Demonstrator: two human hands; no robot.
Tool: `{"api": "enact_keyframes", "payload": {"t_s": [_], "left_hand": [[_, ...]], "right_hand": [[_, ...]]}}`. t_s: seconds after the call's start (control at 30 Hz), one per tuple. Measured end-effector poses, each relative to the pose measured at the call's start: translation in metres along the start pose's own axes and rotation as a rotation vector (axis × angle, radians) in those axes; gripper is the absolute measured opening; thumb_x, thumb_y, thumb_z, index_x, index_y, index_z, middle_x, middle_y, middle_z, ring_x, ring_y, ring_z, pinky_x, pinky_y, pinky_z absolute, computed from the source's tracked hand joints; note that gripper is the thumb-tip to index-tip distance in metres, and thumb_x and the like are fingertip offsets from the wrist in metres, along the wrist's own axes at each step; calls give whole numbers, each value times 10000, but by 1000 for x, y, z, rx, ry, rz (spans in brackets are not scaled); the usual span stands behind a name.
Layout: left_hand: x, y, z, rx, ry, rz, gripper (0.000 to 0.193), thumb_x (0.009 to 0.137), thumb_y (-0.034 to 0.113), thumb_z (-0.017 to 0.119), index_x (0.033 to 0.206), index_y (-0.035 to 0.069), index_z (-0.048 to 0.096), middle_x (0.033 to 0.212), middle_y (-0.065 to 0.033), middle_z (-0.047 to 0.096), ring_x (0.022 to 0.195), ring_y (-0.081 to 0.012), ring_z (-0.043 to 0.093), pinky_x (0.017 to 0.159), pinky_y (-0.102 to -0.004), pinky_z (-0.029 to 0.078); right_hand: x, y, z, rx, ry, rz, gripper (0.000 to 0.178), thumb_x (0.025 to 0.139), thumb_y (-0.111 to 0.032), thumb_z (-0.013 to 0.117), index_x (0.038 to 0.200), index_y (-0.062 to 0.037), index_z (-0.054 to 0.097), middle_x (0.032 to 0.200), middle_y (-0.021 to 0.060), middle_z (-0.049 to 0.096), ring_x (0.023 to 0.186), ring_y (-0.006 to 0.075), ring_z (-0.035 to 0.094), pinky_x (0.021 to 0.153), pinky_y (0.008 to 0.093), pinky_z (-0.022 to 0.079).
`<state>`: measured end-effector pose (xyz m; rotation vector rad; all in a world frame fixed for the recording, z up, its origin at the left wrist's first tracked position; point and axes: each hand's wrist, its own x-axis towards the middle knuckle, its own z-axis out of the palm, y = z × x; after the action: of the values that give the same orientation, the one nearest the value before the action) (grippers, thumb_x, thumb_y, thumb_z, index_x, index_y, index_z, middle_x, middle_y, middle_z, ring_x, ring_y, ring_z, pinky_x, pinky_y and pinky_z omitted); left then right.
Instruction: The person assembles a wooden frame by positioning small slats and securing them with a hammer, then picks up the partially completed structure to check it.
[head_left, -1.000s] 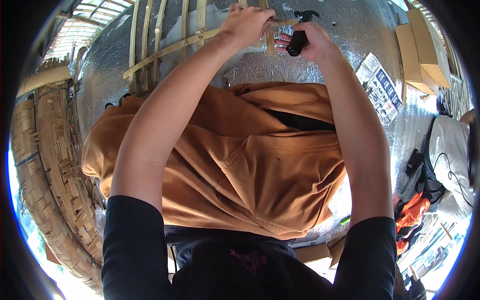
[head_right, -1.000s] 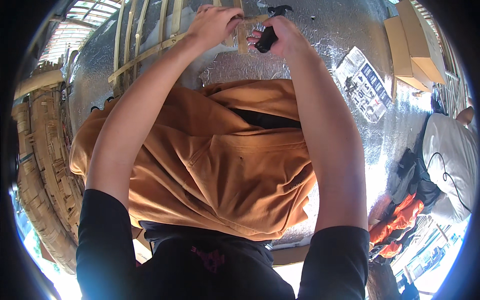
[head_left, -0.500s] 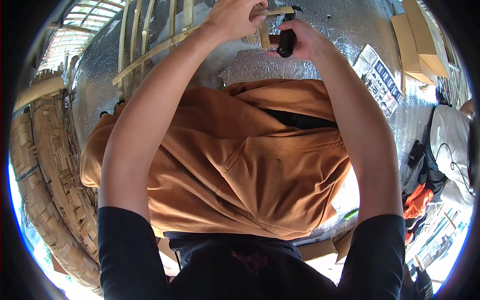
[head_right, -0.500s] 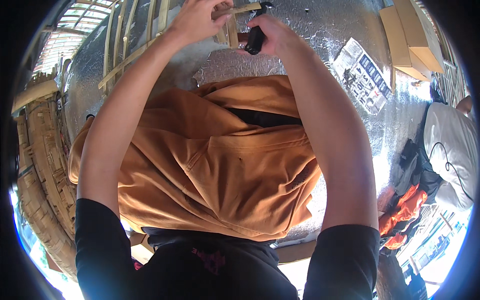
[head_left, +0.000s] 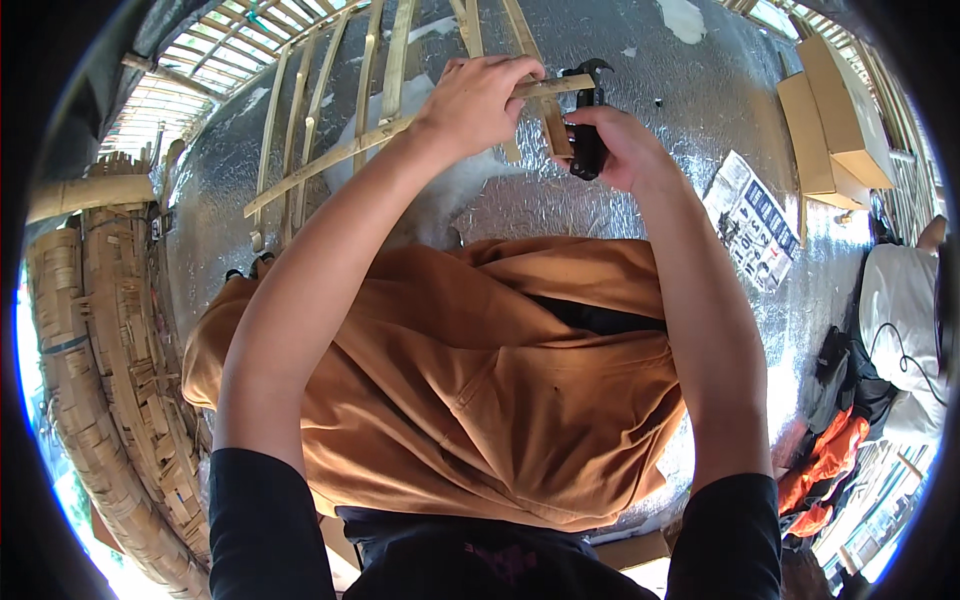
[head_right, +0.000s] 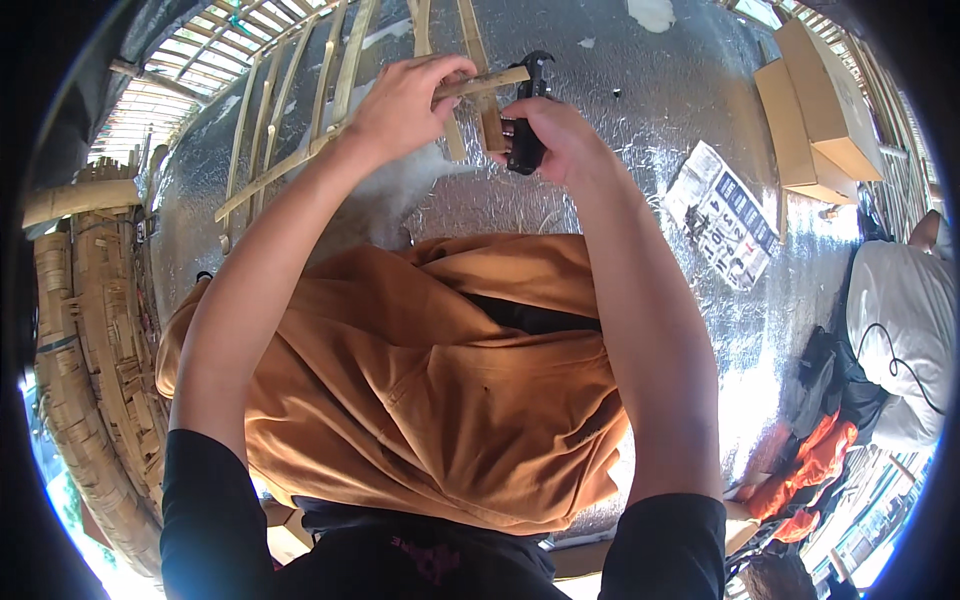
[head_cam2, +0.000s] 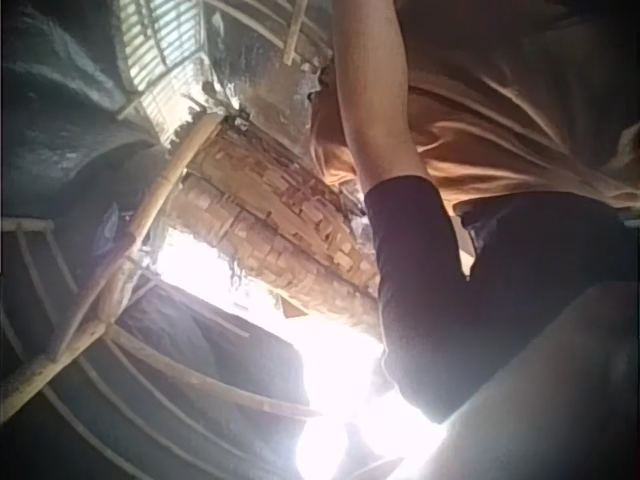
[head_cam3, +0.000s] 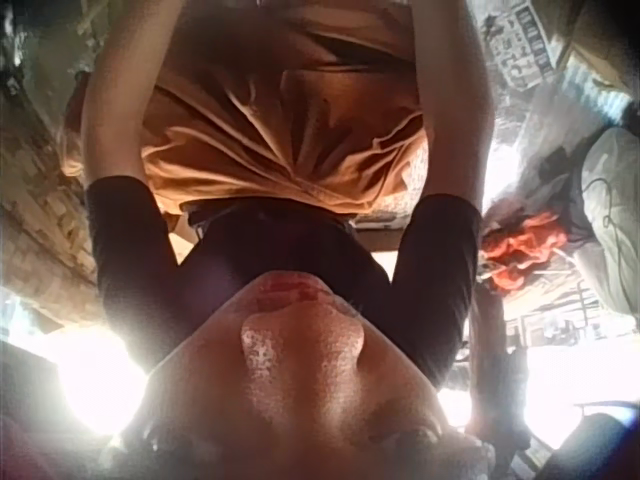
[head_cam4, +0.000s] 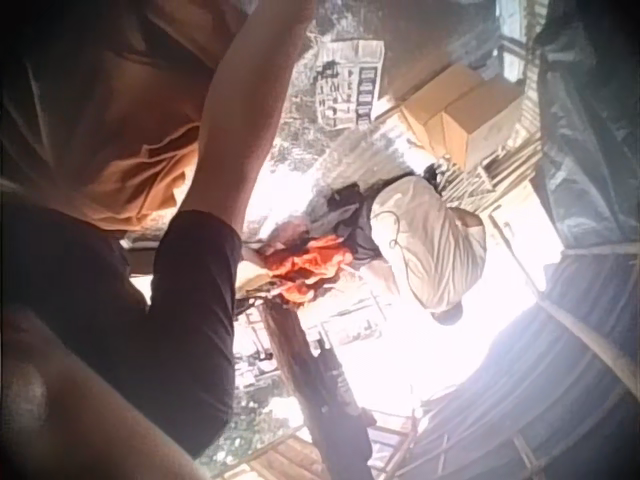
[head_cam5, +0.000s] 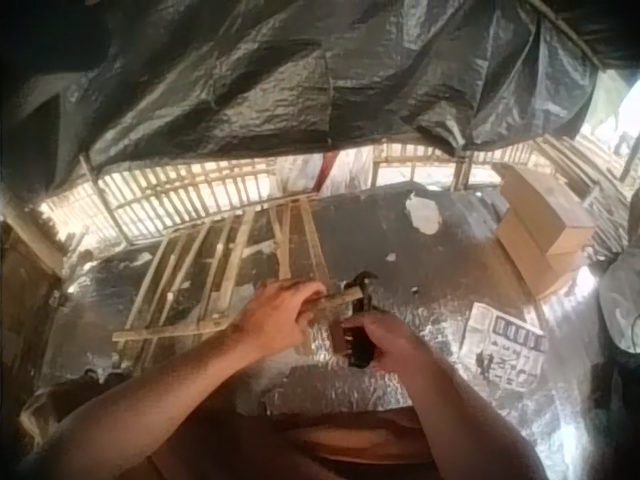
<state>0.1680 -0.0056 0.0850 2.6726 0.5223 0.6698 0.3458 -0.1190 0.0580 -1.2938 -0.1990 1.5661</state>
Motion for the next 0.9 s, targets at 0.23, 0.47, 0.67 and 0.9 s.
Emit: {"api": "enact_keyframes", "payload": {"t_s": [0.23, 0.47, 0.67, 0.9], "left_hand": [[5, -1, -21, -60, -19, -80, 323, 835, -1, 656, 1151, 58, 639, 1023, -170, 719, 944, -330, 709, 843, -423, 554], [24, 6, -40, -48, -51, -113, 352, 840, 14, 668, 1187, 76, 668, 1030, -154, 725, 906, -293, 714, 836, -389, 562], [34, 18, -61, -130, -149, -308, 327, 877, 13, 656, 1201, 51, 660, 1056, -170, 712, 976, -299, 698, 841, -408, 561], [39, 32, -60, -188, -176, -377, 340, 906, 3, 672, 1245, 11, 639, 1118, -161, 713, 1054, -250, 684, 865, -376, 571]], "right_hand": [[-19, -13, 20, -50, 15, -119, 251, 970, -111, 597, 1118, 76, 520, 984, 191, 647, 822, 304, 694, 694, 391, 633], [-23, -19, 15, 30, -40, -221, 260, 933, -25, 612, 1135, 59, 471, 983, 211, 640, 802, 303, 691, 610, 423, 604], [-11, -15, 10, 8, -113, -250, 191, 929, -67, 635, 1064, 28, 539, 896, 147, 659, 724, 216, 656, 546, 338, 520], [-24, -16, 10, 13, -105, -318, 112, 902, -81, 662, 956, 14, 637, 815, 108, 666, 669, 183, 633, 546, 326, 503]]}}
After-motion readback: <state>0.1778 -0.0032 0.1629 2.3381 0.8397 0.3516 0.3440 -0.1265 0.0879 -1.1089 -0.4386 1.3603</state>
